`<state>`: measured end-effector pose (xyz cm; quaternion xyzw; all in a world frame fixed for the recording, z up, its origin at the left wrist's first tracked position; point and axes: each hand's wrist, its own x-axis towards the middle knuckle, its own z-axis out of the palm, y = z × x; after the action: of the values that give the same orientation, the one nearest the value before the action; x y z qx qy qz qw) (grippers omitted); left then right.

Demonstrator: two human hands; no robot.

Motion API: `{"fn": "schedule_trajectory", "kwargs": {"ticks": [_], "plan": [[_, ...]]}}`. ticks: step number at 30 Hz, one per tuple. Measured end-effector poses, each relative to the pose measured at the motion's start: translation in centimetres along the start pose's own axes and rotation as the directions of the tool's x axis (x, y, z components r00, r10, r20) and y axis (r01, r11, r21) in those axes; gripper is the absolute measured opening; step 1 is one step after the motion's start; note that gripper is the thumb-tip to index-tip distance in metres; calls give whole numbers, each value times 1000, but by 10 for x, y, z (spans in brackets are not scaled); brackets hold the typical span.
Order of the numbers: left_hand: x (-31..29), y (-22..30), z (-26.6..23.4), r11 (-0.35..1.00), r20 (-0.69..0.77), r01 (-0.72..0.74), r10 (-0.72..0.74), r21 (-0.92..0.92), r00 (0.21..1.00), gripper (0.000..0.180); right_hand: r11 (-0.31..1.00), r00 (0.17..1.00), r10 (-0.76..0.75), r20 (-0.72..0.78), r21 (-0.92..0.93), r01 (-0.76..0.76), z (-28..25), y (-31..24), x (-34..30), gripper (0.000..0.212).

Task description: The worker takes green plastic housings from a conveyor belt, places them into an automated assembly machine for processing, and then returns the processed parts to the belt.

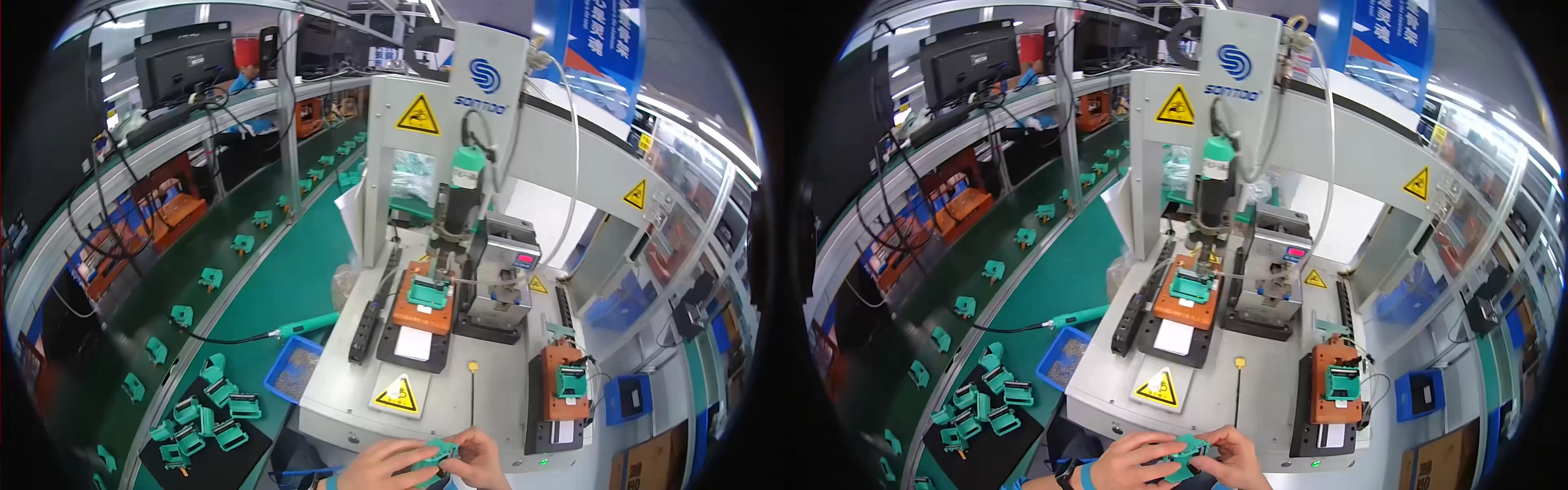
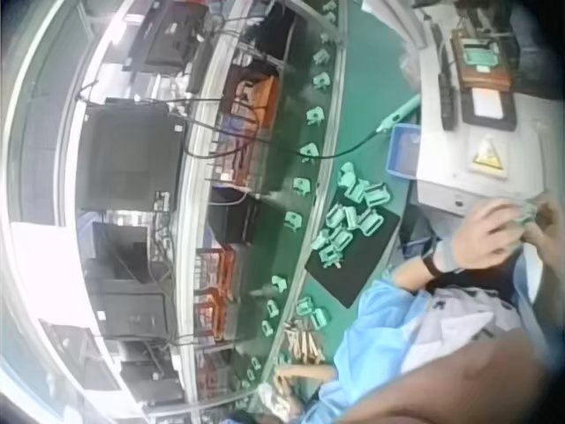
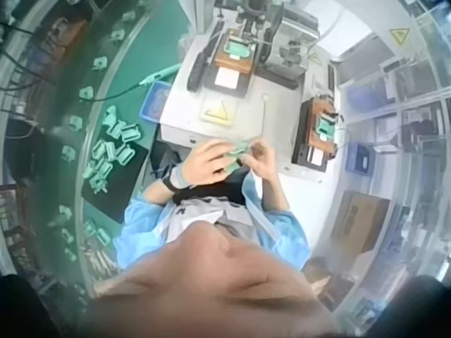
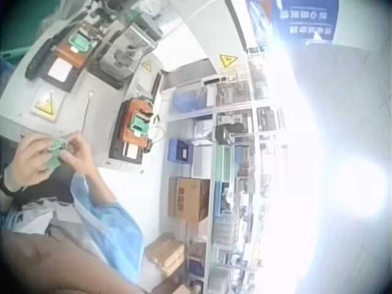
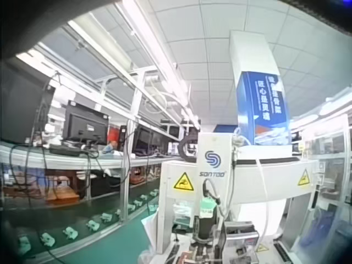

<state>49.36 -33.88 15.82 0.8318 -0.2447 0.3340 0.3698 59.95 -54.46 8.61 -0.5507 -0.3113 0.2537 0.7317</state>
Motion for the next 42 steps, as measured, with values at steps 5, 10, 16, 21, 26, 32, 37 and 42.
{"fn": "schedule_trajectory", "kwargs": {"ticks": [5, 10, 16, 21, 26, 32, 37, 42], "plan": [[4, -5, 11, 998, 13, 48, -48, 37, 999, 39, 999, 998, 9, -65, 48, -6, -15, 2, 3, 42], [11, -8, 21, 999, -13, 27, -27, 41, 1000, 39, 976, 984, 165, -71, 154, -152, -7, -14, 15, 29], [16, -15, 28, 999, -19, -44, 45, 13, 999, 37, 972, 992, 102, -81, 220, -82, -23, 5, 9, 24], [24, -16, 29, 997, 2, -33, 33, 66, 999, 40, 983, 978, -130, -163, 109, 148, -29, 5, 18, 24], [24, -36, 18, 982, -63, 110, -102, 156, 993, 46, 972, 889, -206, -410, 17, 233, -39, 6, 22, 26], [36, -50, -24, 861, -192, 429, -388, 272, 901, 52, 956, 846, -234, -479, 43, 289, -44, 12, 22, 30], [46, -78, -36, 888, 5, 444, -448, 117, 894, 45, 975, 817, -222, -532, -99, 201, -35, 6, 25, 24], [57, -92, -31, 822, -101, 569, -565, 11, 819, 27, 957, 763, -290, -578, -180, 227, -33, 9, 31, 14]]}}
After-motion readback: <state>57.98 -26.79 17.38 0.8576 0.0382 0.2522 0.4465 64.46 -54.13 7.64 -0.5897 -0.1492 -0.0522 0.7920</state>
